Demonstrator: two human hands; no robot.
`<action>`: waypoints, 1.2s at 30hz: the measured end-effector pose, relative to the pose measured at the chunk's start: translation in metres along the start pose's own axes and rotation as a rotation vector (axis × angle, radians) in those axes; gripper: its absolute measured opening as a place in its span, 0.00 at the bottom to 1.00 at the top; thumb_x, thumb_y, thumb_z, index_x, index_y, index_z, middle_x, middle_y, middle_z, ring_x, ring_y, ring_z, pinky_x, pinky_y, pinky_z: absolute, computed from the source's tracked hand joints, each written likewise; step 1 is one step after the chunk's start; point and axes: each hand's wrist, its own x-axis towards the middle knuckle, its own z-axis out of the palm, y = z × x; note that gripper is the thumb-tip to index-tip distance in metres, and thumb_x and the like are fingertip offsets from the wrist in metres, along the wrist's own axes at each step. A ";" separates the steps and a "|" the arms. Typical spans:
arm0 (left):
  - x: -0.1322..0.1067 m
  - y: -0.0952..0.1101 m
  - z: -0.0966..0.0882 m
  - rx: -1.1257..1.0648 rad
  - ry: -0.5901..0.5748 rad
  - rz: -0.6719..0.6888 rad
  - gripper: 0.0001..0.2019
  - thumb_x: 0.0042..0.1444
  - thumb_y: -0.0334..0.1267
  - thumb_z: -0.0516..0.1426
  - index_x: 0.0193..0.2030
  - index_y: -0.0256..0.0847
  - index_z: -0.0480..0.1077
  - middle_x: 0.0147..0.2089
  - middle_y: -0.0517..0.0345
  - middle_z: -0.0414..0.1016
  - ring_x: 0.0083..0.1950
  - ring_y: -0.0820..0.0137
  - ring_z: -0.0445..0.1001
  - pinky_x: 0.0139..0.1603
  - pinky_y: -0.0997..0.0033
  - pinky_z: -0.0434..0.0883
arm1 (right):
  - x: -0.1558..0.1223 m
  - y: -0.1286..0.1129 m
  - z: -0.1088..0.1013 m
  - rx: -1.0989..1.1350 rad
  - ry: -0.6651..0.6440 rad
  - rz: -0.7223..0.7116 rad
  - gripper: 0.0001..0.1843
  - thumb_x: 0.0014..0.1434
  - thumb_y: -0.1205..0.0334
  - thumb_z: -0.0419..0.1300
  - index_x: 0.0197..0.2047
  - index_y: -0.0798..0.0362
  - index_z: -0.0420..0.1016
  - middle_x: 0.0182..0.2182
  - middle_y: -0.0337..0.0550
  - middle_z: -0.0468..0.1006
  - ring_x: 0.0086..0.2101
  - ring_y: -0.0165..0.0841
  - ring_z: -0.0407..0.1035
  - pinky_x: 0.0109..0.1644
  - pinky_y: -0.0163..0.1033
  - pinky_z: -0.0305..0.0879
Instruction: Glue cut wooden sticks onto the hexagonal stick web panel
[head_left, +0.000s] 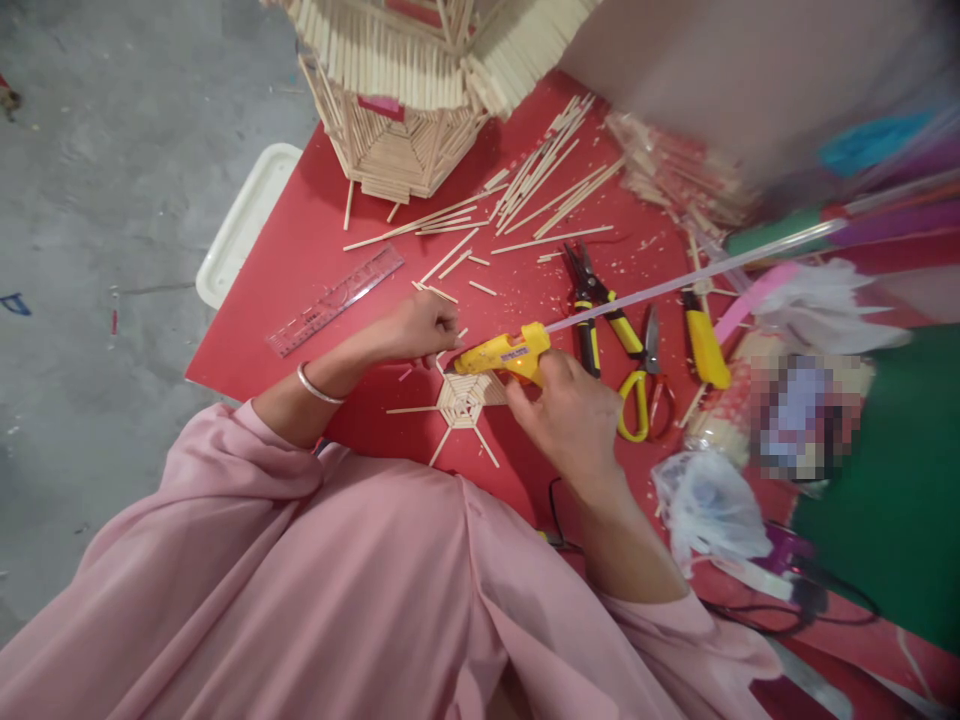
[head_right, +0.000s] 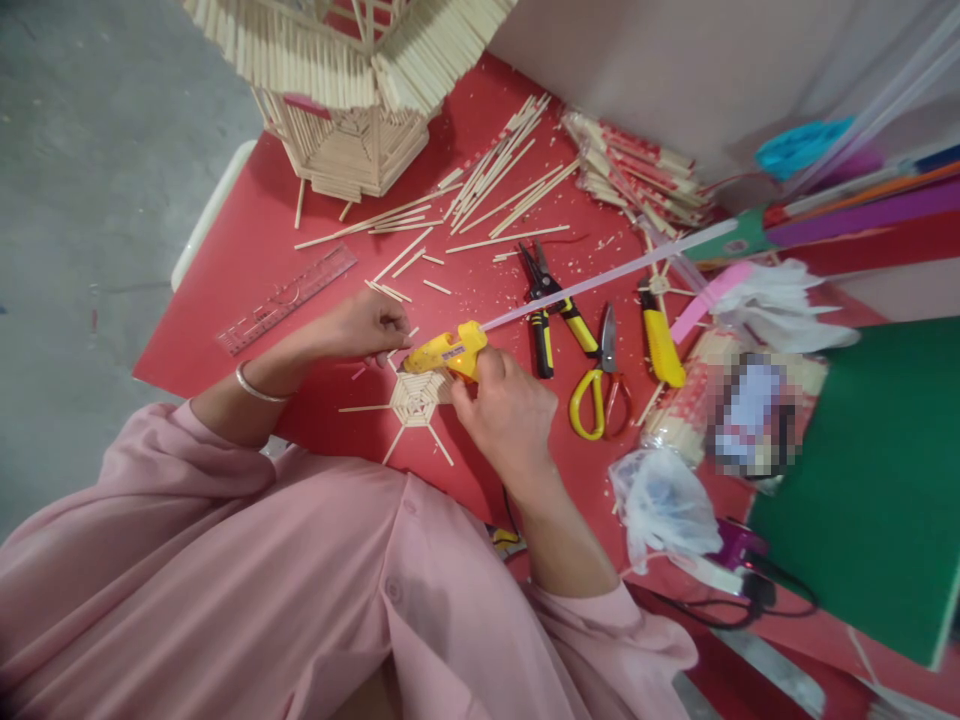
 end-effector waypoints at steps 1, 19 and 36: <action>0.000 0.000 0.000 -0.003 -0.002 0.006 0.09 0.51 0.26 0.64 0.23 0.36 0.72 0.15 0.60 0.70 0.17 0.71 0.73 0.20 0.77 0.66 | 0.000 0.000 0.000 0.001 0.002 -0.001 0.13 0.62 0.53 0.54 0.39 0.53 0.72 0.31 0.47 0.77 0.29 0.36 0.68 0.30 0.39 0.43; -0.002 0.004 -0.001 0.094 -0.019 -0.045 0.08 0.56 0.26 0.63 0.26 0.35 0.72 0.17 0.63 0.70 0.19 0.74 0.74 0.22 0.80 0.67 | -0.005 0.007 -0.001 0.002 0.020 0.010 0.12 0.61 0.53 0.54 0.37 0.53 0.71 0.30 0.46 0.75 0.28 0.34 0.63 0.30 0.39 0.41; -0.001 0.004 -0.001 0.170 -0.027 -0.040 0.08 0.56 0.27 0.62 0.26 0.35 0.73 0.18 0.63 0.69 0.20 0.74 0.73 0.23 0.77 0.65 | -0.011 0.030 -0.001 -0.034 0.078 0.120 0.12 0.60 0.54 0.54 0.37 0.55 0.71 0.28 0.45 0.71 0.25 0.31 0.55 0.30 0.41 0.38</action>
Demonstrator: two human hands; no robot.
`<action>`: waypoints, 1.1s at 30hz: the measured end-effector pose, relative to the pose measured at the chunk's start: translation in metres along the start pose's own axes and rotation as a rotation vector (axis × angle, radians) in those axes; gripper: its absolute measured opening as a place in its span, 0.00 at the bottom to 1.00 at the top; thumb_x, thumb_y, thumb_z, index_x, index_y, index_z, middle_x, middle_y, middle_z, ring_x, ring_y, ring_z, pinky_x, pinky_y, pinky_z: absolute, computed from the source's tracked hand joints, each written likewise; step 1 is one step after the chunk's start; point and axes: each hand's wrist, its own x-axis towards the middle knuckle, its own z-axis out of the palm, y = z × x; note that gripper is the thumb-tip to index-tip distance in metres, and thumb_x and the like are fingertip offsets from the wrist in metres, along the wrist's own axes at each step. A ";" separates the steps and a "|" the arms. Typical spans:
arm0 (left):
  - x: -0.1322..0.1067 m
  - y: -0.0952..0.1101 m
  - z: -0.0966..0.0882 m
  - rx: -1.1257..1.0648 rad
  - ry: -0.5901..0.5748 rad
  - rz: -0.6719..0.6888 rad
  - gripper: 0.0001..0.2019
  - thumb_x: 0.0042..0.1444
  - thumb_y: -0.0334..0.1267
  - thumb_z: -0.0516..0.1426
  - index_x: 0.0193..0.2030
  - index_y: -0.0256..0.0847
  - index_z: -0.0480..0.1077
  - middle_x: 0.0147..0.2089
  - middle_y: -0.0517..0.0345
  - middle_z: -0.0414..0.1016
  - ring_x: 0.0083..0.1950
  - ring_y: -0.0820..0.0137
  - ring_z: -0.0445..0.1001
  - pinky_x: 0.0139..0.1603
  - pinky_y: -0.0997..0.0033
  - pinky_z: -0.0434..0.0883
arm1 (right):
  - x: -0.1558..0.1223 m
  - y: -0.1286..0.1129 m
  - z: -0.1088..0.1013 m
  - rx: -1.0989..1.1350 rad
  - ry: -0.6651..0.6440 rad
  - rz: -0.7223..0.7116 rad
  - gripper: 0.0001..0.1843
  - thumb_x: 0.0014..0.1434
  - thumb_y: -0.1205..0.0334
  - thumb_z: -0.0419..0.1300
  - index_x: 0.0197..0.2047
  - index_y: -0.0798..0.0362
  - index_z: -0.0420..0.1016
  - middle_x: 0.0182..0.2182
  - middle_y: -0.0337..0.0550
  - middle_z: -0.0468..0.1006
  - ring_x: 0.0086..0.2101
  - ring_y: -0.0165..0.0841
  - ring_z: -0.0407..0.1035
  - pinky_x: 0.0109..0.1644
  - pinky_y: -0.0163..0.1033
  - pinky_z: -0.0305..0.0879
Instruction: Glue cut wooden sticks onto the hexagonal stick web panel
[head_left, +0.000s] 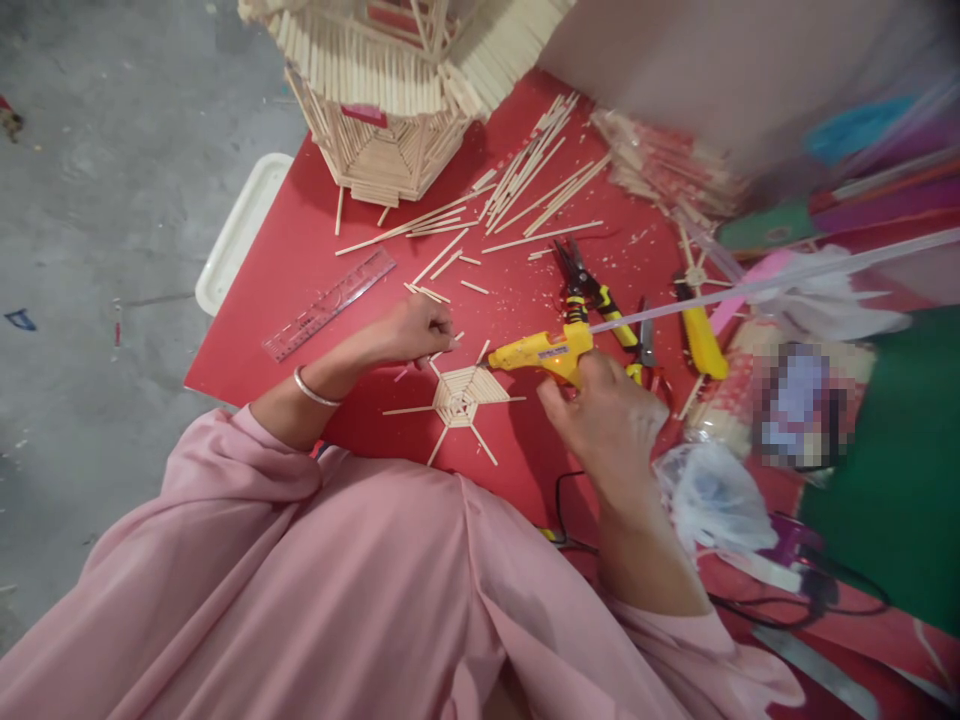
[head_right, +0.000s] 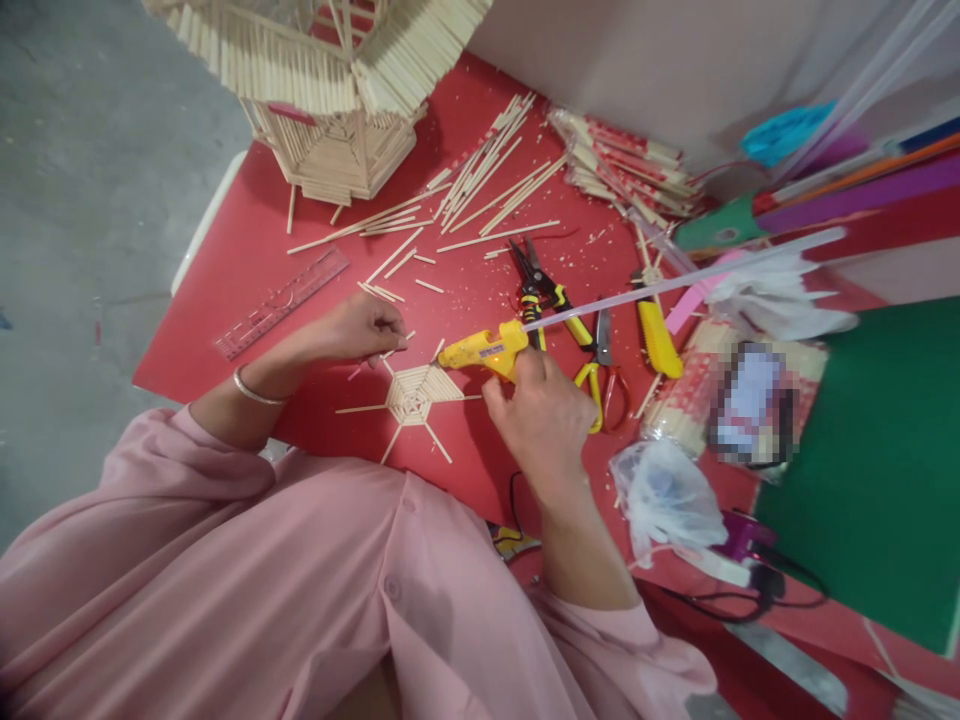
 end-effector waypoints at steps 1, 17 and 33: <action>0.000 0.000 0.000 -0.001 0.001 -0.004 0.08 0.56 0.27 0.61 0.26 0.35 0.73 0.18 0.63 0.68 0.20 0.74 0.73 0.22 0.78 0.65 | 0.000 0.000 0.000 0.005 -0.001 0.002 0.13 0.61 0.54 0.54 0.37 0.55 0.71 0.28 0.45 0.71 0.25 0.31 0.55 0.30 0.41 0.38; 0.000 0.004 0.010 0.334 0.104 0.161 0.06 0.52 0.30 0.60 0.27 0.35 0.79 0.28 0.57 0.79 0.32 0.72 0.74 0.31 0.75 0.64 | -0.008 -0.001 0.005 0.097 -0.005 0.065 0.16 0.63 0.48 0.56 0.38 0.53 0.70 0.31 0.45 0.72 0.28 0.33 0.61 0.31 0.40 0.42; 0.001 0.014 0.018 0.301 0.064 0.135 0.05 0.52 0.29 0.61 0.29 0.36 0.79 0.27 0.59 0.78 0.29 0.74 0.71 0.34 0.75 0.65 | -0.125 -0.010 0.015 0.746 -0.035 0.756 0.24 0.64 0.35 0.53 0.29 0.45 0.59 0.22 0.37 0.70 0.24 0.33 0.64 0.31 0.39 0.59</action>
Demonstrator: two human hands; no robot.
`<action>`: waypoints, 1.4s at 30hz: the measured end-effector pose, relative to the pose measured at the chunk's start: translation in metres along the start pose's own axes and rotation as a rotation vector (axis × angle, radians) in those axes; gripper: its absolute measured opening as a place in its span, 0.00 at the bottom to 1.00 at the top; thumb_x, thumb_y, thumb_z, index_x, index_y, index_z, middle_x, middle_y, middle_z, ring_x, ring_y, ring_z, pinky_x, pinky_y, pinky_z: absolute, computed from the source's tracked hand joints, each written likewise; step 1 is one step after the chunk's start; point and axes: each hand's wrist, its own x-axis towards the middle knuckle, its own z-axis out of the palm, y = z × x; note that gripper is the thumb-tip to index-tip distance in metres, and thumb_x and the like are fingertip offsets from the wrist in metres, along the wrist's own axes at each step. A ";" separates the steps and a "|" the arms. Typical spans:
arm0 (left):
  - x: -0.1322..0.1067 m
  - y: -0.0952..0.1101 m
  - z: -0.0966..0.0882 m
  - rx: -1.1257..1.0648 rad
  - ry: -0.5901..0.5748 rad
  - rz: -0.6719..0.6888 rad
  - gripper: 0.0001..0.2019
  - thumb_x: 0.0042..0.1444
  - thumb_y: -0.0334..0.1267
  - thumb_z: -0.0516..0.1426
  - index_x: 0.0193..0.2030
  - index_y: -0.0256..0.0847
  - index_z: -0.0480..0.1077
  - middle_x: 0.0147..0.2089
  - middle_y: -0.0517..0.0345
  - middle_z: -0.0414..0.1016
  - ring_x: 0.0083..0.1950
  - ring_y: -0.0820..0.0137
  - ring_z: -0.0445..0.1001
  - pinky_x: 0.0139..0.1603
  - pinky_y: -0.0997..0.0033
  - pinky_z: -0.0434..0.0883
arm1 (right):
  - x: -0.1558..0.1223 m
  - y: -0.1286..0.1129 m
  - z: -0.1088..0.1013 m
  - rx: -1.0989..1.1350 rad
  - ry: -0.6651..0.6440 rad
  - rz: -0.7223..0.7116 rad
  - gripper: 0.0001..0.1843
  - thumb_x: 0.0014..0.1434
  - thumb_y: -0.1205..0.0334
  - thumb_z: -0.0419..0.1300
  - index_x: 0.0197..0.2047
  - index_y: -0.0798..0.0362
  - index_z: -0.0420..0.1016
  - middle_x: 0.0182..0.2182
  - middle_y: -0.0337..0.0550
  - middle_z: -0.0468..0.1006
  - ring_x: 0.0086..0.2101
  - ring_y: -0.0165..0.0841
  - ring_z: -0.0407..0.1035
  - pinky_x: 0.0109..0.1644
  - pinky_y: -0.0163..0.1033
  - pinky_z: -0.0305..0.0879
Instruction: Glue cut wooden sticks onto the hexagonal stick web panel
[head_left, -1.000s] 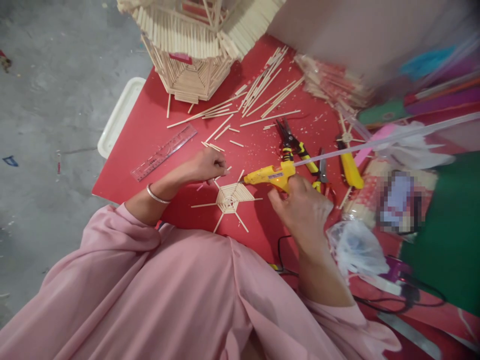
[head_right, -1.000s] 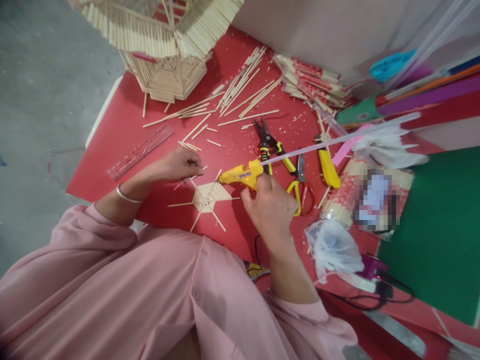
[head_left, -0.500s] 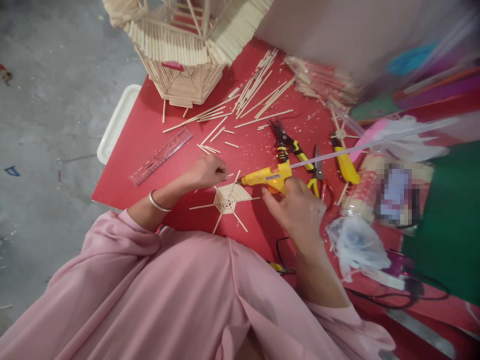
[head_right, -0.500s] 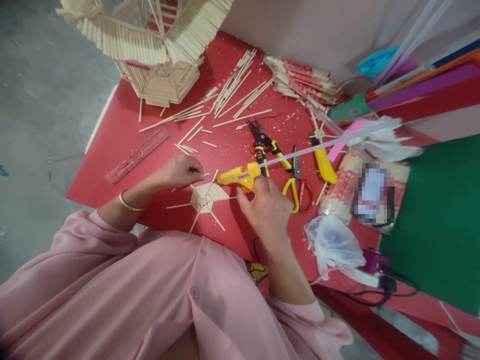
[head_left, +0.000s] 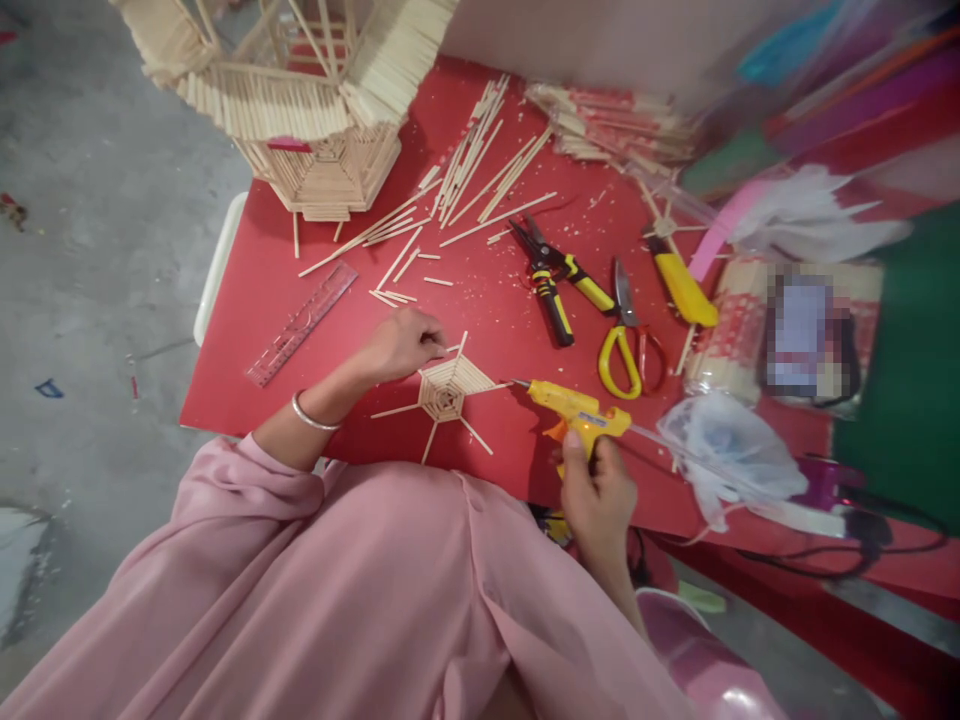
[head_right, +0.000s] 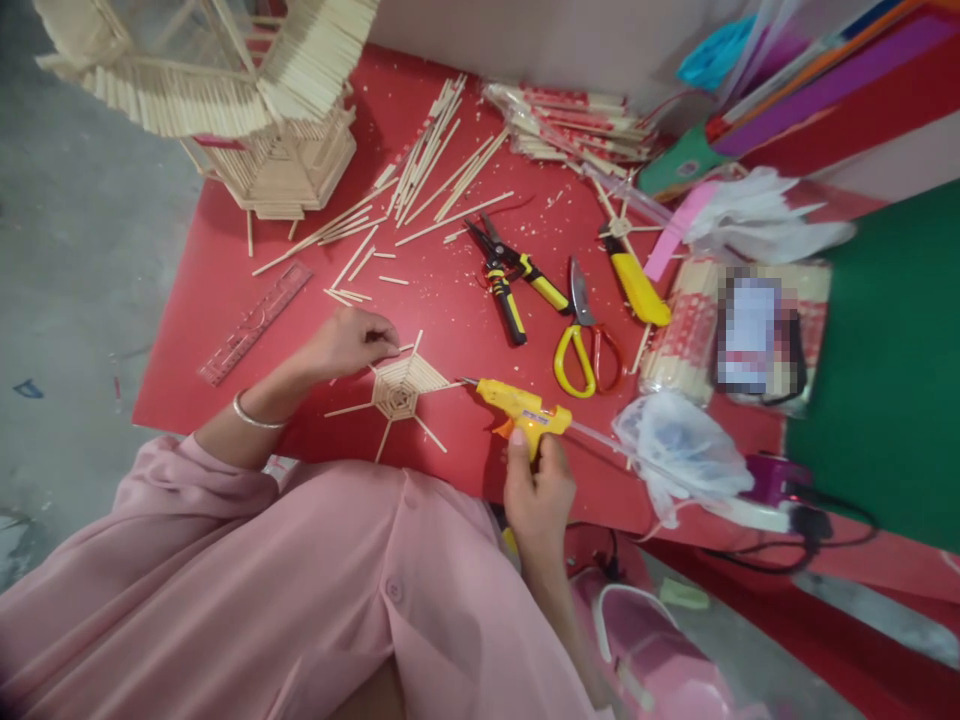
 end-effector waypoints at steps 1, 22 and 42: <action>0.000 -0.001 0.000 -0.012 0.006 -0.004 0.05 0.52 0.29 0.61 0.30 0.36 0.79 0.28 0.59 0.79 0.30 0.74 0.72 0.35 0.75 0.66 | -0.001 0.005 0.002 0.006 0.005 0.042 0.25 0.64 0.34 0.52 0.29 0.45 0.59 0.22 0.38 0.71 0.25 0.33 0.64 0.31 0.39 0.59; -0.004 0.001 -0.001 0.093 -0.043 -0.037 0.06 0.52 0.31 0.59 0.32 0.36 0.80 0.29 0.56 0.81 0.32 0.71 0.76 0.34 0.75 0.67 | 0.011 -0.031 0.075 -0.089 -0.097 -0.838 0.11 0.70 0.60 0.58 0.40 0.50 0.82 0.32 0.43 0.82 0.35 0.33 0.73 0.40 0.38 0.65; -0.011 0.004 -0.001 0.244 -0.039 -0.010 0.11 0.51 0.30 0.54 0.32 0.38 0.79 0.34 0.56 0.83 0.35 0.69 0.77 0.36 0.74 0.69 | 0.016 -0.030 0.076 -0.062 -0.107 -0.858 0.11 0.70 0.58 0.58 0.45 0.51 0.82 0.35 0.44 0.82 0.37 0.34 0.71 0.41 0.39 0.62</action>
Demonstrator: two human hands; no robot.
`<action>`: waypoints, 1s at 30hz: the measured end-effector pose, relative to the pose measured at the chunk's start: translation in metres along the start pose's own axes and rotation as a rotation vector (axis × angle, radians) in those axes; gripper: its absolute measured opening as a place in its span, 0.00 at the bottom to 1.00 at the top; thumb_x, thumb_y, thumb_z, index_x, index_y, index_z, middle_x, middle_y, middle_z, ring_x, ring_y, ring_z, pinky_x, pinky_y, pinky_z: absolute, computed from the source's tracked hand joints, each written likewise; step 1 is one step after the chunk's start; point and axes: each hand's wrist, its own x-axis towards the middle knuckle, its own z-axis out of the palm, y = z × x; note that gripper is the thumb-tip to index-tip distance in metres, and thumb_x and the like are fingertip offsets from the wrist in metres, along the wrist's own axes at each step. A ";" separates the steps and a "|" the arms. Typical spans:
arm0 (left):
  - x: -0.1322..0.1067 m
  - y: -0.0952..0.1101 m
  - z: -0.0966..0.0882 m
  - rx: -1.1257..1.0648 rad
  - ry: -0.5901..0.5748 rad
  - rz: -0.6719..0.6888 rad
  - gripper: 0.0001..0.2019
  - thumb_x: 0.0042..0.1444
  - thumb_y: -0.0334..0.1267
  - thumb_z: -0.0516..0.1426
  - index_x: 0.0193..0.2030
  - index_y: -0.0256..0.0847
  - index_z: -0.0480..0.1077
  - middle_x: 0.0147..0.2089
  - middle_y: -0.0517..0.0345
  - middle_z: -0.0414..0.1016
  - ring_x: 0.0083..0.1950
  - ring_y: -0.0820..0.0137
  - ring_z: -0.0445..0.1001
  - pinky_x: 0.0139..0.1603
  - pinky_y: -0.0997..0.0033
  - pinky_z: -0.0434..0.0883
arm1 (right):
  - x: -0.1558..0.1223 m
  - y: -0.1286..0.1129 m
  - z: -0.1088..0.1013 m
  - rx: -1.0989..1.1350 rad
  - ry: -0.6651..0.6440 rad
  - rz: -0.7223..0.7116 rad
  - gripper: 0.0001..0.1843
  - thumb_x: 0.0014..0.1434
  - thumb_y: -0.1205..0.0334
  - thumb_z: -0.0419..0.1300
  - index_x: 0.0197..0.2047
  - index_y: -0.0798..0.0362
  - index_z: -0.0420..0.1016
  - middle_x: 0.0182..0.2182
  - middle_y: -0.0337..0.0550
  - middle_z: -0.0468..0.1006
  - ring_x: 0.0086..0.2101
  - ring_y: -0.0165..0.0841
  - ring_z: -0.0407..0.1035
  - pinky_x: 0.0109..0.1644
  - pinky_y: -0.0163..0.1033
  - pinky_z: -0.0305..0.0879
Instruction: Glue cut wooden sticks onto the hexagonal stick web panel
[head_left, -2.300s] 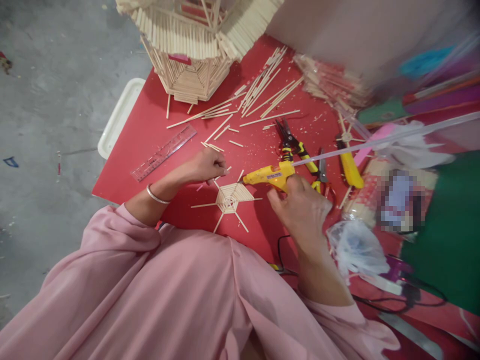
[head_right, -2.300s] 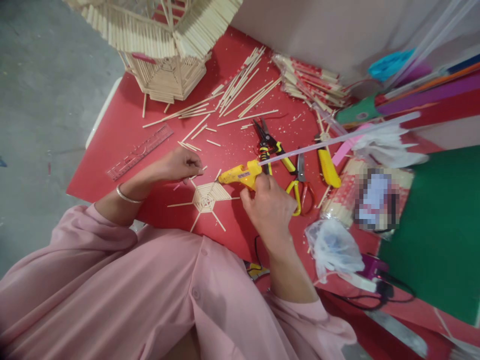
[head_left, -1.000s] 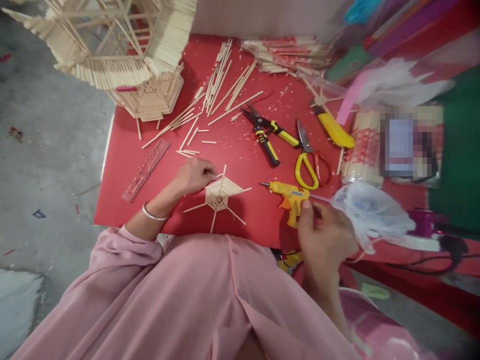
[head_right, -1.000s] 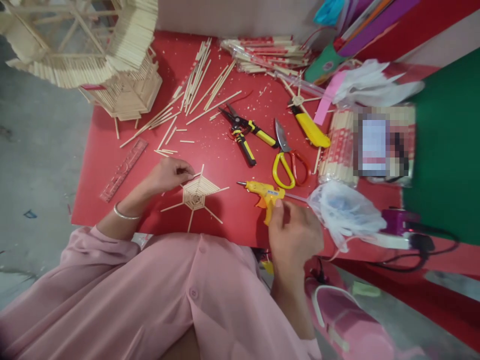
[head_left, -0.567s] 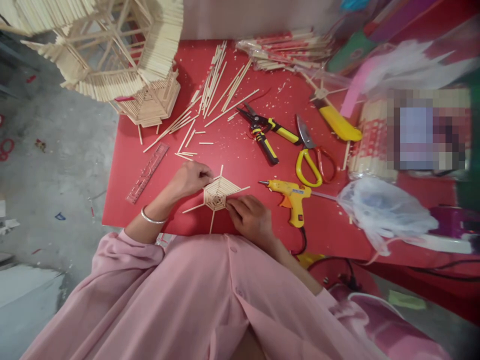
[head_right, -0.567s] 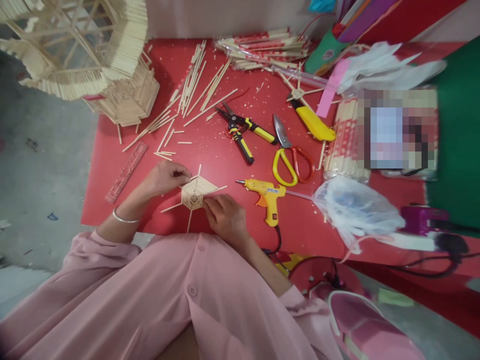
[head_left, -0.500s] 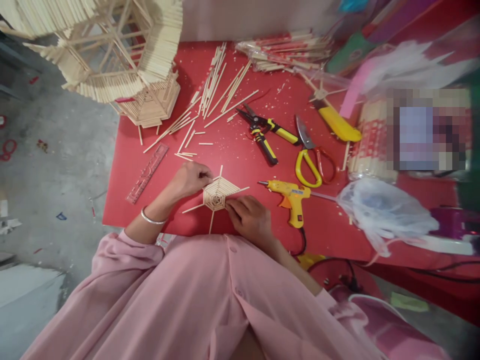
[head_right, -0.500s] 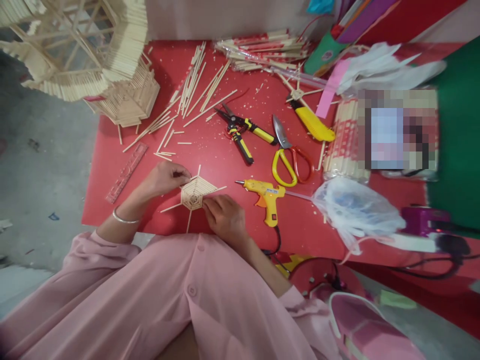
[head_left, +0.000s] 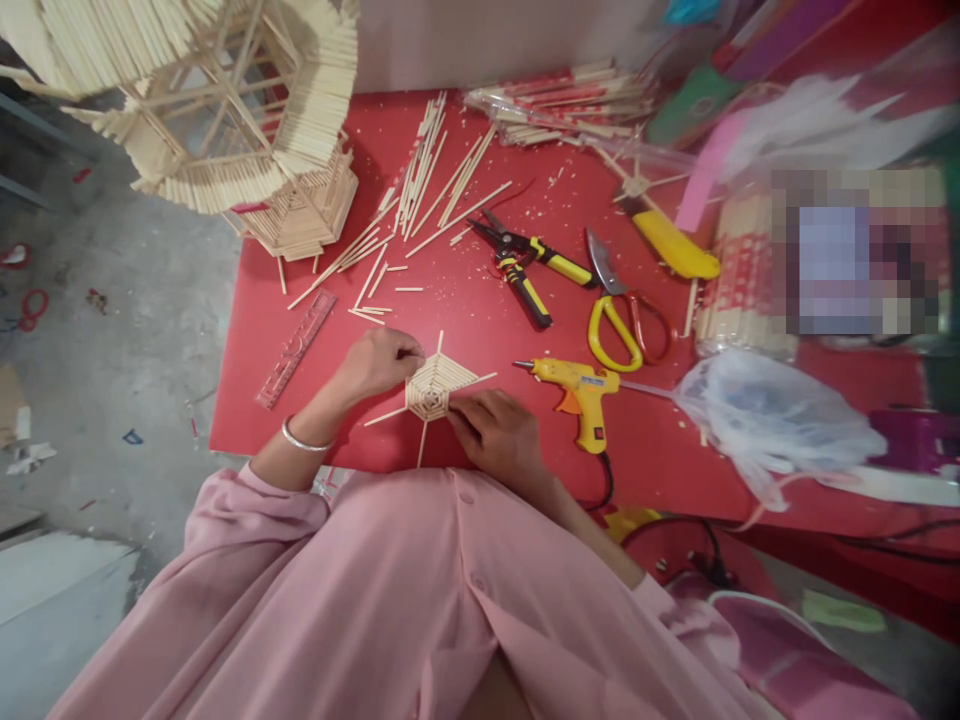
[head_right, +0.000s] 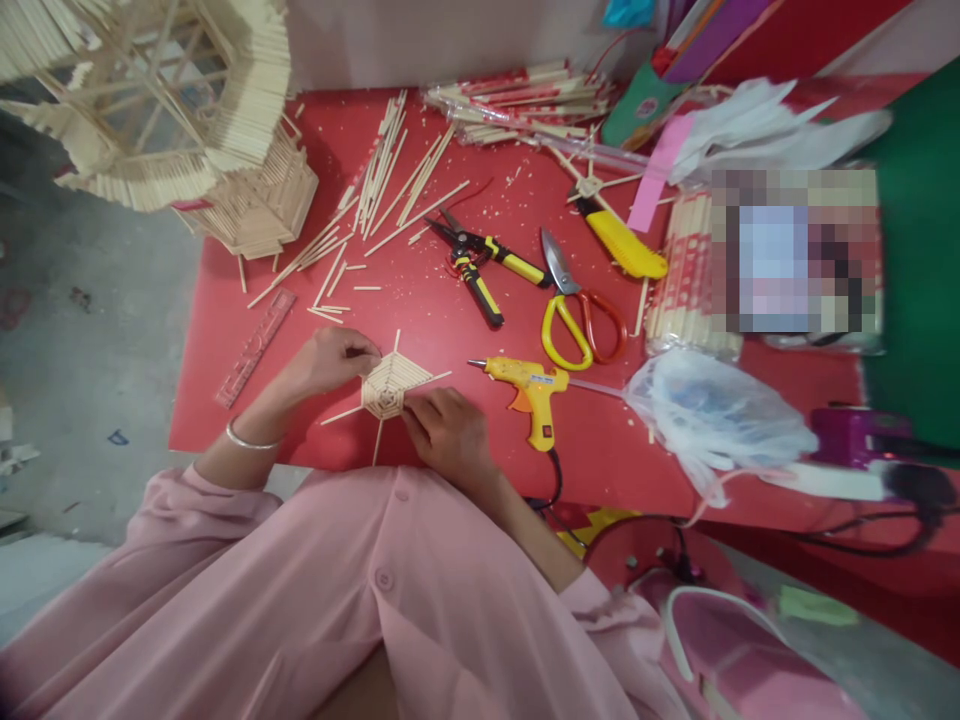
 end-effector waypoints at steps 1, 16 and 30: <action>0.001 0.000 0.000 0.015 0.003 -0.002 0.11 0.51 0.31 0.54 0.32 0.38 0.80 0.36 0.55 0.83 0.36 0.69 0.77 0.37 0.73 0.69 | 0.000 0.000 0.000 0.004 0.003 -0.002 0.11 0.70 0.58 0.58 0.45 0.51 0.82 0.34 0.44 0.82 0.37 0.34 0.71 0.42 0.39 0.63; 0.018 -0.002 -0.006 0.066 -0.091 -0.010 0.10 0.46 0.30 0.55 0.29 0.37 0.79 0.32 0.55 0.81 0.34 0.69 0.77 0.37 0.73 0.70 | 0.000 0.002 0.000 0.009 -0.021 0.024 0.12 0.70 0.57 0.58 0.45 0.49 0.82 0.34 0.43 0.82 0.37 0.35 0.72 0.41 0.39 0.65; 0.018 -0.002 -0.006 0.070 -0.091 -0.033 0.11 0.46 0.31 0.55 0.30 0.36 0.80 0.34 0.54 0.82 0.35 0.68 0.78 0.36 0.72 0.70 | 0.000 0.003 0.002 0.006 0.077 -0.043 0.08 0.68 0.59 0.61 0.43 0.52 0.81 0.33 0.41 0.81 0.35 0.33 0.71 0.40 0.38 0.63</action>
